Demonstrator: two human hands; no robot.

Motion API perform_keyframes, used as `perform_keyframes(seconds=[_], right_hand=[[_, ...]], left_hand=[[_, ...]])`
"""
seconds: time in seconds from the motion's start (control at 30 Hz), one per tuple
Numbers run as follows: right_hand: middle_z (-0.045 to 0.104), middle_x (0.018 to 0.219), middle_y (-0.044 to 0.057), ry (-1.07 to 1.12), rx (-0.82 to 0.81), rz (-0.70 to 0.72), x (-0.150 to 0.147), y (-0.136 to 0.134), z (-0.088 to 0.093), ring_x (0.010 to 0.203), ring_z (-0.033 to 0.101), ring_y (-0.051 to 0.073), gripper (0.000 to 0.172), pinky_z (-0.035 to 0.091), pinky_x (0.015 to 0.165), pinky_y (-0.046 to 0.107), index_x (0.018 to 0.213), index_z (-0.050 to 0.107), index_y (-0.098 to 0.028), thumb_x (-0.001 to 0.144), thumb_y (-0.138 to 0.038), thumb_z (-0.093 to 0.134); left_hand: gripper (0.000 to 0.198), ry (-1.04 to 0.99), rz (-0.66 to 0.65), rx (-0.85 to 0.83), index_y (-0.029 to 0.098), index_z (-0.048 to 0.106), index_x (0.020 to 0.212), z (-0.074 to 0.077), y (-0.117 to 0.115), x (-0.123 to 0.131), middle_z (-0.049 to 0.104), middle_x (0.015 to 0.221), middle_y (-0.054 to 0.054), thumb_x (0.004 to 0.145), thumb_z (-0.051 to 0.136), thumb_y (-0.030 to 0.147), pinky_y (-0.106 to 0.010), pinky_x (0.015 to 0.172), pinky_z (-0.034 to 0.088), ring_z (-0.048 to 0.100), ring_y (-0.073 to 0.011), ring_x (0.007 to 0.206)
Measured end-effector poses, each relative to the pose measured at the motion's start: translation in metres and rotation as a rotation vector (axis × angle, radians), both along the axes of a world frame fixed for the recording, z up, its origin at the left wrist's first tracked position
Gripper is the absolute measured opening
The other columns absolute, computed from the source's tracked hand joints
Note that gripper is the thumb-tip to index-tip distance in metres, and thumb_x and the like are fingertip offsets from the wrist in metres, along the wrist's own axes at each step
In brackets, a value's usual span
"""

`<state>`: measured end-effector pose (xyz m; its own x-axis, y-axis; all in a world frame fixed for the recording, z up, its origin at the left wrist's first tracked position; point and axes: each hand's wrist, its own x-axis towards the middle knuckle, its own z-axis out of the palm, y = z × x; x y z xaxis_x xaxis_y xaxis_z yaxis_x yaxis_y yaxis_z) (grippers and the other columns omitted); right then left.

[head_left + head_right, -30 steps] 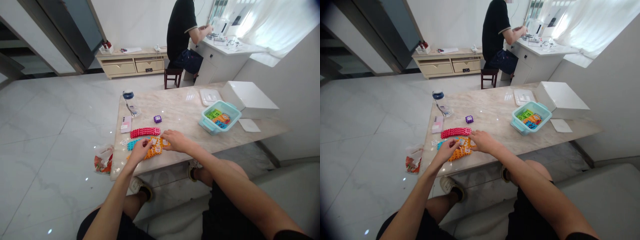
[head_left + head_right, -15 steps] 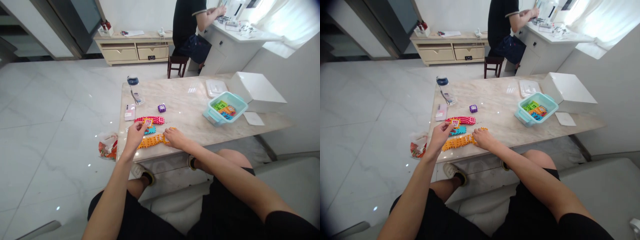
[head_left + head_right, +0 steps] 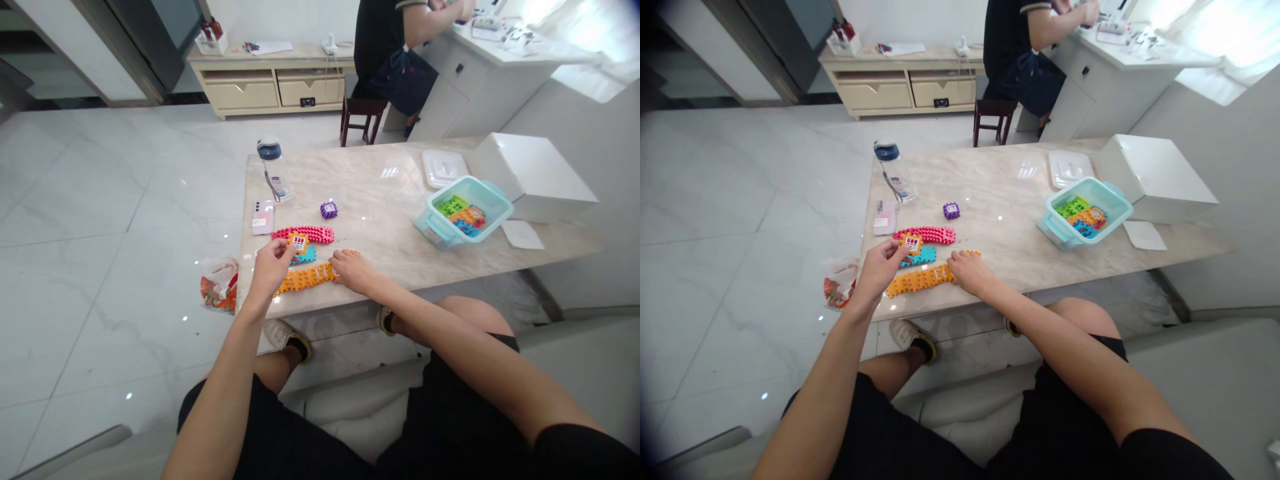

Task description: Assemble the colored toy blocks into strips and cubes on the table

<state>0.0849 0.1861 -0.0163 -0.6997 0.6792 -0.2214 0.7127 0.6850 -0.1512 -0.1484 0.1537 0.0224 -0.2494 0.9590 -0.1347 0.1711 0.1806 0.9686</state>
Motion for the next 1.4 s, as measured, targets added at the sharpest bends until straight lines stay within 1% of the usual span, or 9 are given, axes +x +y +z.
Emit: perform_keyframes(seconds=[0.3, 0.43, 0.57, 0.67, 0.77, 0.9, 1.07, 1.2, 1.4], right_hand=[[0.069, 0.13, 0.018, 0.014, 0.033, -0.03, 0.014, 0.001, 0.001, 0.123, 0.065, 0.036, 0.042, 0.056, 0.101, 0.045, 0.129, 0.067, -0.013, 0.094, -0.029, 0.085], [0.066, 0.137, 0.018, 0.162, 0.039, -0.059, 0.02, 0.005, 0.008, 0.127, 0.063, 0.035, 0.053, 0.055, 0.104, 0.048, 0.141, 0.061, -0.013, 0.097, -0.033, 0.083], [0.063, 0.147, 0.018, 0.374, 0.018, 0.003, 0.016, 0.004, 0.012, 0.135, 0.061, 0.033, 0.062, 0.052, 0.112, 0.047, 0.152, 0.053, -0.015, 0.102, -0.043, 0.077], [0.064, 0.147, 0.02, 0.481, 0.031, -0.072, 0.011, 0.002, 0.015, 0.136, 0.06, 0.034, 0.068, 0.051, 0.113, 0.049, 0.156, 0.05, -0.014, 0.103, -0.048, 0.074], [0.067, 0.142, 0.017, 0.538, 0.033, -0.052, 0.01, 0.003, 0.018, 0.132, 0.062, 0.033, 0.059, 0.052, 0.112, 0.048, 0.152, 0.055, -0.017, 0.103, -0.044, 0.075], [0.072, 0.129, 0.015, 0.436, 0.05, 0.021, 0.022, 0.011, 0.023, 0.123, 0.063, 0.032, 0.041, 0.053, 0.105, 0.046, 0.136, 0.067, -0.017, 0.103, -0.039, 0.075], [0.07, 0.123, 0.018, 0.066, 0.081, -0.028, 0.054, 0.03, 0.026, 0.116, 0.062, 0.035, 0.036, 0.053, 0.095, 0.043, 0.118, 0.075, -0.013, 0.094, -0.038, 0.084], [0.071, 0.123, 0.017, -0.009, 0.03, 0.004, 0.065, 0.036, 0.022, 0.118, 0.062, 0.034, 0.041, 0.053, 0.095, 0.041, 0.122, 0.075, -0.013, 0.094, -0.042, 0.084], [0.07, 0.127, 0.017, -0.023, -0.041, 0.014, 0.047, 0.029, 0.013, 0.119, 0.065, 0.034, 0.044, 0.054, 0.095, 0.039, 0.126, 0.074, -0.015, 0.093, -0.042, 0.086]], left_hand=[[0.04, 0.023, -0.039, -0.035, 0.018, 0.072, 0.091, -0.009, 0.004, 0.01, 0.077, 0.082, -0.005, 0.08, 0.083, 0.055, -0.032, 0.073, 0.056, 0.074, -0.0212, 0.072], [0.034, 0.119, -0.092, -0.028, 0.018, 0.076, 0.086, -0.02, 0.005, 0.014, 0.078, 0.079, -0.006, 0.084, 0.078, 0.052, -0.032, 0.073, 0.054, 0.073, -0.0224, 0.074], [0.034, 0.174, -0.17, -0.043, 0.018, 0.076, 0.083, -0.03, 0.005, 0.025, 0.077, 0.076, -0.006, 0.083, 0.079, 0.052, -0.032, 0.07, 0.051, 0.07, -0.0225, 0.073], [0.035, 0.241, -0.204, -0.055, 0.019, 0.075, 0.081, -0.032, 0.004, 0.034, 0.074, 0.073, -0.004, 0.084, 0.079, 0.053, -0.031, 0.066, 0.048, 0.067, -0.0217, 0.07], [0.039, 0.249, -0.244, -0.078, 0.019, 0.073, 0.08, -0.032, 0.002, 0.041, 0.073, 0.071, -0.004, 0.085, 0.078, 0.058, -0.032, 0.065, 0.049, 0.068, -0.0224, 0.07], [0.047, 0.208, -0.292, -0.085, 0.02, 0.075, 0.087, -0.032, 0.002, 0.044, 0.079, 0.081, -0.007, 0.088, 0.073, 0.067, -0.035, 0.073, 0.055, 0.074, -0.0254, 0.078], [0.069, 0.084, -0.156, -0.157, 0.017, 0.076, 0.097, -0.025, 0.006, 0.036, 0.083, 0.098, -0.014, 0.091, 0.058, 0.084, -0.036, 0.074, 0.056, 0.076, -0.0255, 0.081], [0.073, 0.033, -0.113, -0.164, 0.017, 0.075, 0.098, -0.018, 0.007, 0.028, 0.082, 0.097, -0.015, 0.091, 0.057, 0.086, -0.034, 0.071, 0.054, 0.075, -0.0244, 0.078], [0.071, 0.021, -0.15, -0.159, 0.016, 0.075, 0.094, -0.02, 0.007, 0.029, 0.081, 0.094, -0.015, 0.093, 0.054, 0.084, -0.035, 0.071, 0.055, 0.074, -0.0236, 0.075]])
